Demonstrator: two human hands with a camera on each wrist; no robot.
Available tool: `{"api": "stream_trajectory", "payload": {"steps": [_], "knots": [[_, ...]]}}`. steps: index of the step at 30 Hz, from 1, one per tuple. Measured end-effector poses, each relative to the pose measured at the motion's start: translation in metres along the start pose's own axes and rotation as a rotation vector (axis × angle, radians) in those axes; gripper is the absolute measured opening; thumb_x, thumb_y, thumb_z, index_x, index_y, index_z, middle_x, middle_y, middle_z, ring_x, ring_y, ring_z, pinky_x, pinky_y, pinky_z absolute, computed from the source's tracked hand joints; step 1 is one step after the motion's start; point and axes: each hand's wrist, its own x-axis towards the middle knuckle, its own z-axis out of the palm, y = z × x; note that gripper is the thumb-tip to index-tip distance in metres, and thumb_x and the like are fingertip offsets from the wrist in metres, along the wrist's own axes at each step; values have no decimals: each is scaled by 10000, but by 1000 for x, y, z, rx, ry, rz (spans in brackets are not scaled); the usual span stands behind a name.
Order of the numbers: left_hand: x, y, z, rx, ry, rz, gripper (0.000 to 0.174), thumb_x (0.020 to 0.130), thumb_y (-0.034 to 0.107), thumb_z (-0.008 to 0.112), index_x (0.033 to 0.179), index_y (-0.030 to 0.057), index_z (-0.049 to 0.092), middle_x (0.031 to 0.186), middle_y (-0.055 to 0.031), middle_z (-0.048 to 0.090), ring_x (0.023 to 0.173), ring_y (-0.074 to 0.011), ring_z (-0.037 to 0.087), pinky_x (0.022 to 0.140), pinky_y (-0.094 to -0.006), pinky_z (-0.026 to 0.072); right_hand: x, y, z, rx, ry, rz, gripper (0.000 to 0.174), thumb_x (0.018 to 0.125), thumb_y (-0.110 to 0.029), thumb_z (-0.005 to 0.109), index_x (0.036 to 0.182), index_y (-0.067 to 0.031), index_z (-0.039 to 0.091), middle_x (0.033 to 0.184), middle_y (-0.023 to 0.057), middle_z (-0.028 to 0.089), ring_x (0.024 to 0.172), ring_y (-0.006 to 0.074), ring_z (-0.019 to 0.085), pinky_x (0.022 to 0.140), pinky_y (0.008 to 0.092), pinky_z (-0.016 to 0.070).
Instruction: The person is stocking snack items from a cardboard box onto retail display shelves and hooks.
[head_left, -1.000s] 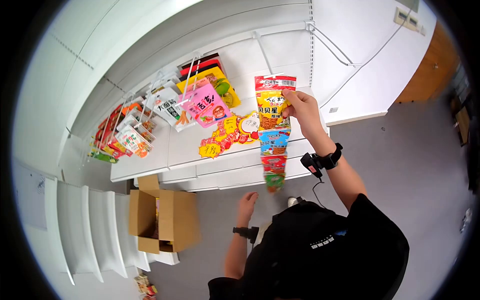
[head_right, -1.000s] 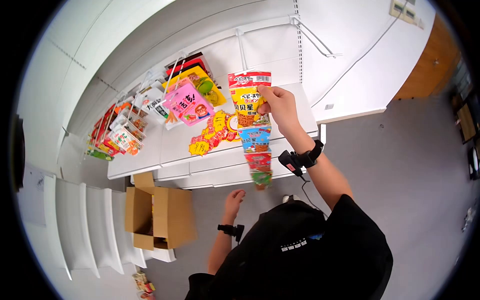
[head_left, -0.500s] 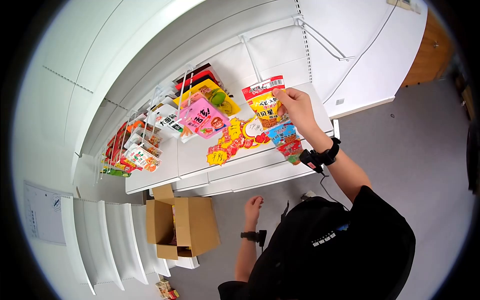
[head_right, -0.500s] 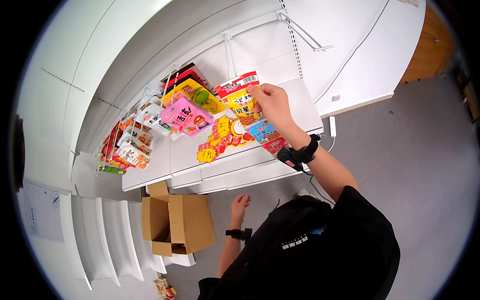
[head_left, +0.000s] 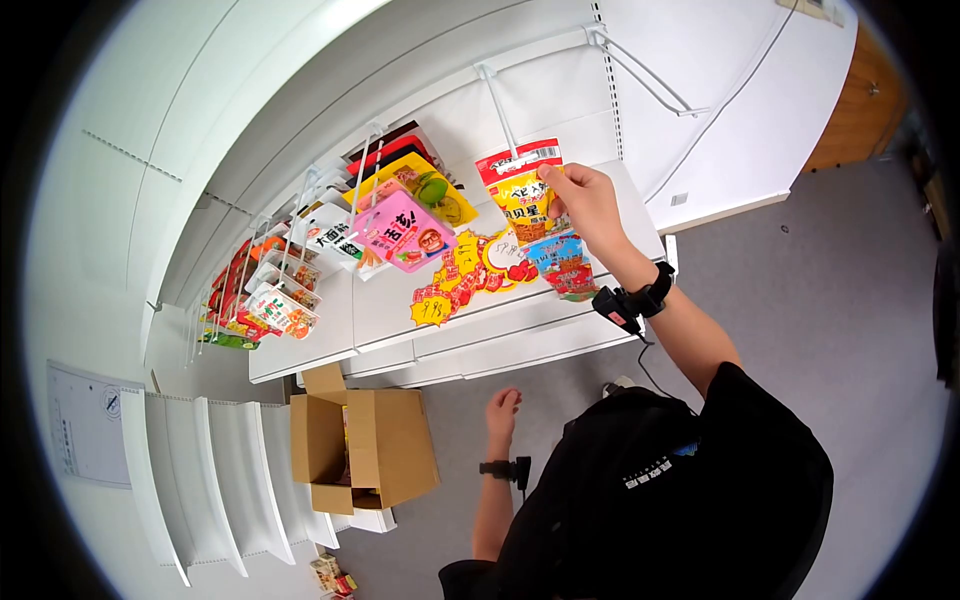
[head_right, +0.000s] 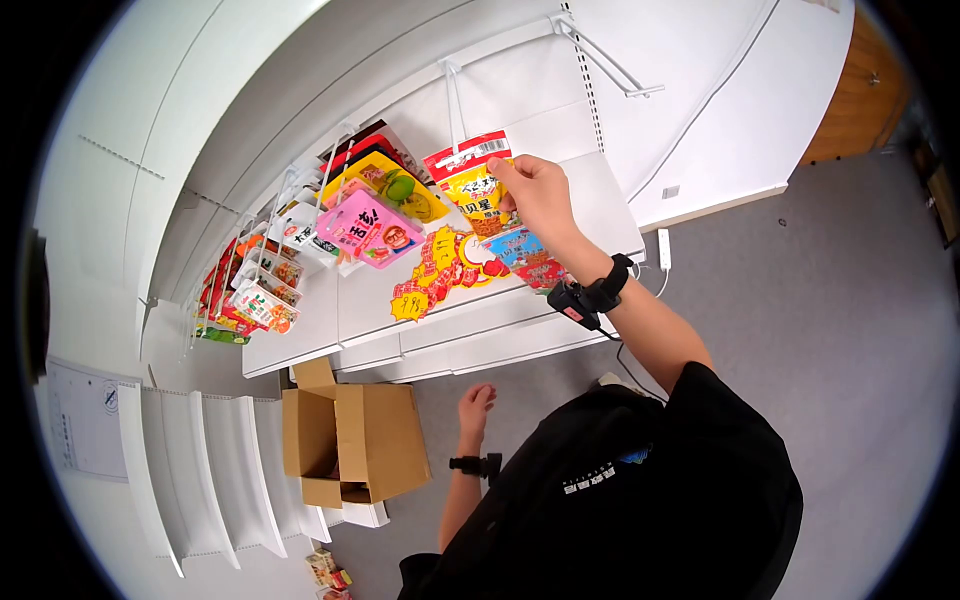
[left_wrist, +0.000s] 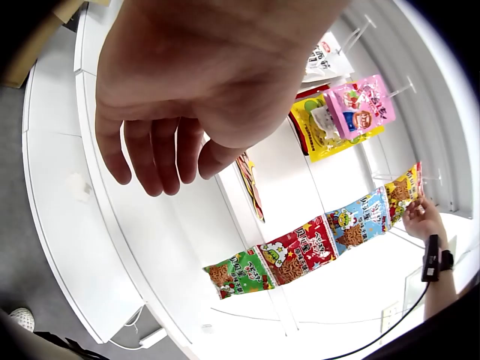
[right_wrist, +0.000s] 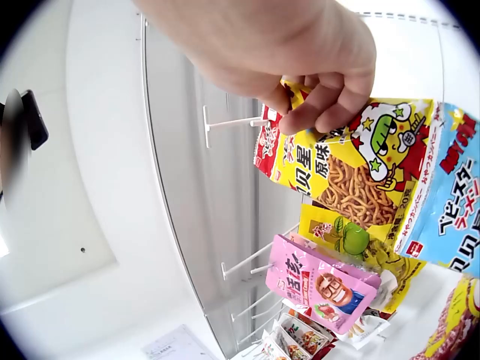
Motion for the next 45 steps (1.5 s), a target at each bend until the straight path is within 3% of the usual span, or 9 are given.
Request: {"api": "stream_trajectory", "payload": {"steps": [12,15,19,20,24,30,37,45], "knots": [[-29,-2,-11,-66,65,14,217,885,241,572,999,67,635,964,-35,653,896,-147,613,767,-299,458,23,-2,-3,-16,36,-40,330,853,-317,645,791,7,639,581,32,580,481,64,533,460,196,399],[-33,-10,-16,-100,94,14,219,887,241,576,990,59,641,937,-29,664,864,-121,612,718,-258,449,29,5,-4,-17,34,-83,329,852,-318,646,809,8,645,609,35,592,506,68,545,495,199,417],[-46,-25,-25,-115,95,-62,224,883,245,575,1000,64,637,952,-31,661,880,-131,610,735,-269,449,16,4,-6,79,83,-92,326,870,-267,618,988,37,604,819,75,631,692,115,630,660,225,497],[-48,-29,-27,-121,96,-80,229,881,250,574,1006,67,632,961,-33,658,892,-140,610,753,-281,451,12,5,-10,74,88,-143,383,883,-249,603,1110,52,537,965,114,610,778,168,655,738,266,518],[-58,-54,-40,-180,107,-126,244,876,266,574,1020,74,625,972,-36,656,900,-150,609,764,-296,453,-14,15,-16,145,254,-198,433,894,-229,587,1198,42,440,1082,140,549,827,207,653,788,305,523],[-76,-80,-69,-189,141,-165,251,875,271,573,1022,74,623,968,-33,653,901,-150,607,761,-296,451,-63,31,-20,272,285,-50,280,918,-232,554,1061,5,518,1004,98,585,789,171,608,771,303,515],[-102,-76,-105,-316,247,-87,235,875,265,579,993,69,632,966,-31,645,904,-160,608,780,-306,458,-111,67,-22,322,258,59,269,939,-288,502,952,-25,561,879,64,594,711,143,559,680,270,472],[-146,-88,-146,-447,410,-35,228,879,256,570,972,58,637,947,-37,646,906,-154,607,774,-294,464,-166,116,-8,341,259,289,233,923,-294,516,876,-69,559,850,38,589,719,142,529,690,286,465]]}}
